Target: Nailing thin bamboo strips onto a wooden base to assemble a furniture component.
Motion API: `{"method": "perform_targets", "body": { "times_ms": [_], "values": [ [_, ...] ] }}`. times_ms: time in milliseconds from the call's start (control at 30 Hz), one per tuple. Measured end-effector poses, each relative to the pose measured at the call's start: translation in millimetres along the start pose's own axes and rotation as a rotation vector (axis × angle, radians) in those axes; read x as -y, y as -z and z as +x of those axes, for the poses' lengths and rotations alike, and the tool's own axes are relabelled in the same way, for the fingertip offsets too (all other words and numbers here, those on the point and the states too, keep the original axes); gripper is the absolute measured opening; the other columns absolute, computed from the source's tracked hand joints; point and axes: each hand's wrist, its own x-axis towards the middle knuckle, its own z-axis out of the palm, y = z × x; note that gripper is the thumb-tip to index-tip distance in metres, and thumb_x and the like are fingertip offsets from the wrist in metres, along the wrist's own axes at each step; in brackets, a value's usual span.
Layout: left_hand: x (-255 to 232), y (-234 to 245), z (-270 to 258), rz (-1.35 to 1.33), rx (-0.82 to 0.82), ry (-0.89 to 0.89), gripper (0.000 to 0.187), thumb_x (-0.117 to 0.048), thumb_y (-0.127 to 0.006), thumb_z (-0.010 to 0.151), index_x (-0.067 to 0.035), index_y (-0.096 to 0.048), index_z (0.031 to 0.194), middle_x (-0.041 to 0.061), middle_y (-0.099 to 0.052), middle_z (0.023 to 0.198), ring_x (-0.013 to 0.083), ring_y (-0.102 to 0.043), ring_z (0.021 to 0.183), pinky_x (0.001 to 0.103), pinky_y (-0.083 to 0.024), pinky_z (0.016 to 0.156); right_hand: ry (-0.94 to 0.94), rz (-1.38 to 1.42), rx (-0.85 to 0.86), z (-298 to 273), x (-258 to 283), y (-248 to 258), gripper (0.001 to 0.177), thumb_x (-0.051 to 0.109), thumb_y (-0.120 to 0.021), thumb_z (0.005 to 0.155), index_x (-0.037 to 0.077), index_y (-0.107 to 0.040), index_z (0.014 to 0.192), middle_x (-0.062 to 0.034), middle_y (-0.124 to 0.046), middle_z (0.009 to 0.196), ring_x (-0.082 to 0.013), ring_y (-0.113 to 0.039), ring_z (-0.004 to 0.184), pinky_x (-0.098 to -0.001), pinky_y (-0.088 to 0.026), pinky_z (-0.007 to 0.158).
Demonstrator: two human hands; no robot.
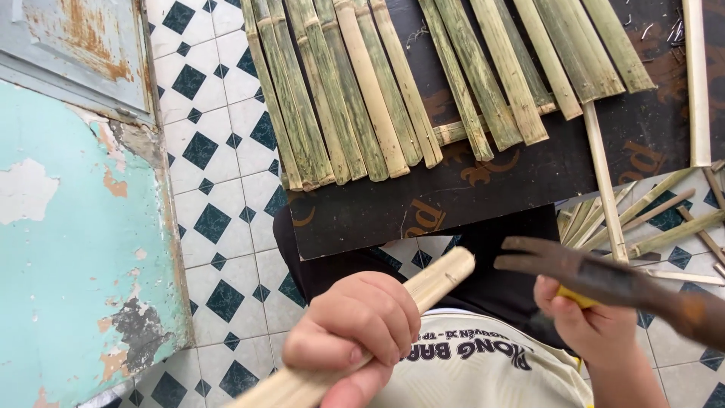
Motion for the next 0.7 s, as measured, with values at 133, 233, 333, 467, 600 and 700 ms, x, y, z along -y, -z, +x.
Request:
{"method": "perform_targets", "body": {
  "times_ms": [133,233,333,467,600,700],
  "values": [
    [-13.7,-2.1,8.2,-0.051,-0.083,0.227,0.035,-0.028,-0.055,0.091,-0.007,-0.031,0.078,0.004,-0.042,0.044,0.0131,-0.038,0.027,0.025,-0.037,0.023,0.082,-0.302,0.380,28.4,14.1,24.7,0.012,0.027,-0.060,0.068,0.015,-0.059,0.069,0.0030,-0.061,0.064,-0.0126,-0.061,0.055,-0.0272,-0.050,0.056],
    [-23.2,-4.8,20.2,-0.246,-0.158,0.708,0.038,-0.025,-0.061,0.089,-0.006,-0.030,0.079,0.010,-0.040,0.046,0.0178,-0.036,0.030,0.027,-0.034,0.026,0.113,-0.148,0.416,65.8,59.7,-7.9,0.042,0.040,-0.044,0.083,0.008,-0.044,0.057,-0.0015,-0.042,0.050,-0.0157,-0.040,0.037,-0.0279,-0.035,0.040],
    [-12.8,-8.5,24.0,-0.279,-0.248,0.845,0.014,-0.003,-0.039,0.091,-0.007,-0.032,0.079,0.006,-0.037,0.046,0.0140,-0.033,0.029,0.023,-0.030,0.022,0.113,-0.017,0.466,70.7,56.2,-15.9,0.038,0.031,-0.042,0.086,0.007,-0.043,0.056,-0.0022,-0.041,0.048,-0.0157,-0.036,0.036,-0.0280,-0.032,0.040],
    [11.4,-1.3,24.5,-0.155,-0.366,1.031,0.016,-0.020,-0.050,0.088,-0.011,-0.043,0.076,0.003,-0.037,0.045,0.0115,-0.033,0.028,0.021,-0.027,0.024,0.151,0.087,0.534,72.4,50.1,-22.6,0.036,0.030,-0.044,0.087,0.007,-0.044,0.058,-0.0021,-0.038,0.049,-0.0154,-0.034,0.036,-0.0255,-0.032,0.035],
    [23.1,8.4,16.7,-0.088,-0.555,1.229,0.022,-0.025,-0.058,0.080,-0.012,-0.044,0.069,0.002,-0.035,0.039,0.0086,-0.033,0.025,0.020,-0.027,0.022,0.138,0.045,0.559,70.6,49.1,-23.0,0.035,0.030,-0.047,0.084,0.007,-0.044,0.058,-0.0030,-0.037,0.049,-0.0165,-0.033,0.036,-0.0264,-0.031,0.036],
    [29.4,8.0,13.4,-0.045,-0.597,1.329,0.029,-0.027,-0.060,0.076,-0.014,-0.037,0.064,0.000,-0.031,0.037,0.0075,-0.029,0.024,0.019,-0.024,0.021,0.146,-0.056,0.578,70.7,49.8,-25.1,0.037,0.033,-0.046,0.083,0.007,-0.043,0.057,-0.0030,-0.033,0.048,-0.0161,-0.030,0.036,-0.0266,-0.028,0.036]
  ]
}}
